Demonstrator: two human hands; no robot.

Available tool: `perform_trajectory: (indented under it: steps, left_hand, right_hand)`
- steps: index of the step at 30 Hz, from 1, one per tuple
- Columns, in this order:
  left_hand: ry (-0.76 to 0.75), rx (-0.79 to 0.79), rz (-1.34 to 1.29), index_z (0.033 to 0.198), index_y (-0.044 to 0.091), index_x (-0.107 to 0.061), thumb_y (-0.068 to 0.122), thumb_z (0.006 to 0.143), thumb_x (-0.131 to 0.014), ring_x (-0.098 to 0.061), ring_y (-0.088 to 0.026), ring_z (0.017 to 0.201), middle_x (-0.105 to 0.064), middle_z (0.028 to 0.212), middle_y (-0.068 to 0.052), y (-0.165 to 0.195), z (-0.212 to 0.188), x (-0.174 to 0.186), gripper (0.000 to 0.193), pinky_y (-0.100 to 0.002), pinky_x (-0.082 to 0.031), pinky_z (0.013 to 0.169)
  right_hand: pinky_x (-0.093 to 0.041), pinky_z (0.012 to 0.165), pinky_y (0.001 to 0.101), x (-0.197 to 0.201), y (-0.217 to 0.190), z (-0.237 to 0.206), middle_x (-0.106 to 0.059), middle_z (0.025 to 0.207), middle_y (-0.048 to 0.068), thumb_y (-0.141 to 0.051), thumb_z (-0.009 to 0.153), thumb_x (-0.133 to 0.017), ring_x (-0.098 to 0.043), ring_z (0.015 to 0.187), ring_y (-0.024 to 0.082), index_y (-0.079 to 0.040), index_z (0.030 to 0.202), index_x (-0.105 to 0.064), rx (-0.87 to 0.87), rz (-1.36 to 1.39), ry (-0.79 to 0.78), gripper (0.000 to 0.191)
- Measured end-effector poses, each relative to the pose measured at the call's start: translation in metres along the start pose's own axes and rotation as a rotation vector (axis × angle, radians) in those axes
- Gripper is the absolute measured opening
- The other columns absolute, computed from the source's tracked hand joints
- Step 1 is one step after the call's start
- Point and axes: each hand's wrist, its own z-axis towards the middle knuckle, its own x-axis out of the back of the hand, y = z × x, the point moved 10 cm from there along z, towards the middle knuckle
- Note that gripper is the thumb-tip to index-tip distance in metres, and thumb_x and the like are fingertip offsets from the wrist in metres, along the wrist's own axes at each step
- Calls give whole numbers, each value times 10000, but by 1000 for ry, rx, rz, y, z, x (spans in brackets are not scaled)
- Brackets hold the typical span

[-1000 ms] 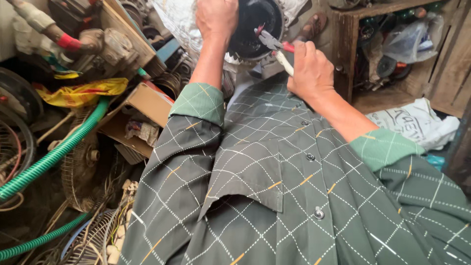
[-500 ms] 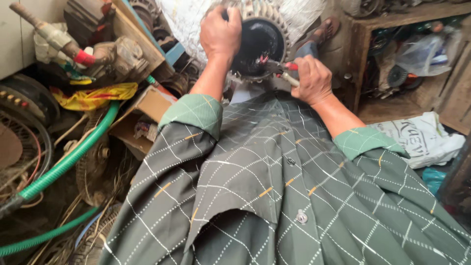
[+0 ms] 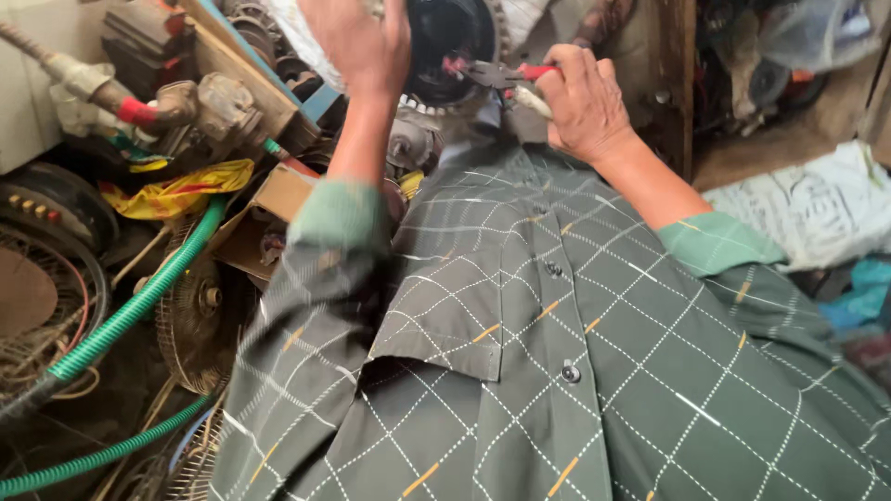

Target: The person works on an electric motor stator placed on a cloth-covered stand in a cluttered repair workshop. They hold the motor, use red-handled pliers to cut and pull out copper windings from the stator slots, reposition the motor repeatedly, and set the motor down on the stand while continuing to extract wires.

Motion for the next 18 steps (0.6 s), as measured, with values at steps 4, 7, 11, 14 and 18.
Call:
perform_trajectory:
  steps: [4, 7, 11, 14, 18]
  left_hand:
    - [-285, 19, -148, 1030, 40, -637, 476, 915, -786, -665, -377, 916, -651, 1034, -185, 45, -64, 8, 474, -460, -534, 782]
    - [-352, 9, -98, 956, 19, -636, 478, 889, -763, -656, -369, 824, -653, 950, -182, 59, -73, 2, 482, -448, -518, 698]
    - [-528, 224, -433, 921, 31, -627, 353, 1082, -592, -590, -198, 720, -603, 780, -54, 31, -73, -21, 362, -355, -494, 657]
    - [-598, 405, -688, 864, 55, -597, 313, 1105, -529, -500, -73, 639, -534, 698, 38, 8, -86, -35, 360, -284, -423, 574]
    - [-520, 459, -860, 785, 82, -499, 268, 1126, -527, -352, -31, 621, -425, 685, 90, -6, -97, -46, 389, -255, -289, 540]
  right_hand:
    - [-406, 971, 479, 22, -9, -27, -543, 1362, 130, -45, 797, -713, -544, 1244, 354, -115, 1241, -635, -91, 71, -60, 456]
    - [-410, 1035, 509, 17, -5, -27, -522, 1387, 193, -18, 722, -653, -520, 1297, 398, -79, 1345, -634, -148, 535, -210, 626]
    - [-452, 1033, 465, -28, -21, -21, -533, 1500, 112, -6, 668, -559, -516, 1403, 325, -71, 1434, -545, -312, 1410, -611, 769]
    - [-530, 986, 463, -63, -36, -17, -536, 1493, 87, 7, 649, -503, -556, 1366, 310, -68, 1502, -446, -528, 1850, -745, 858]
    - [-591, 946, 510, -87, -41, -10, -572, 1369, 98, 23, 668, -490, -672, 1221, 269, -11, 1432, -454, -612, 2122, -684, 766]
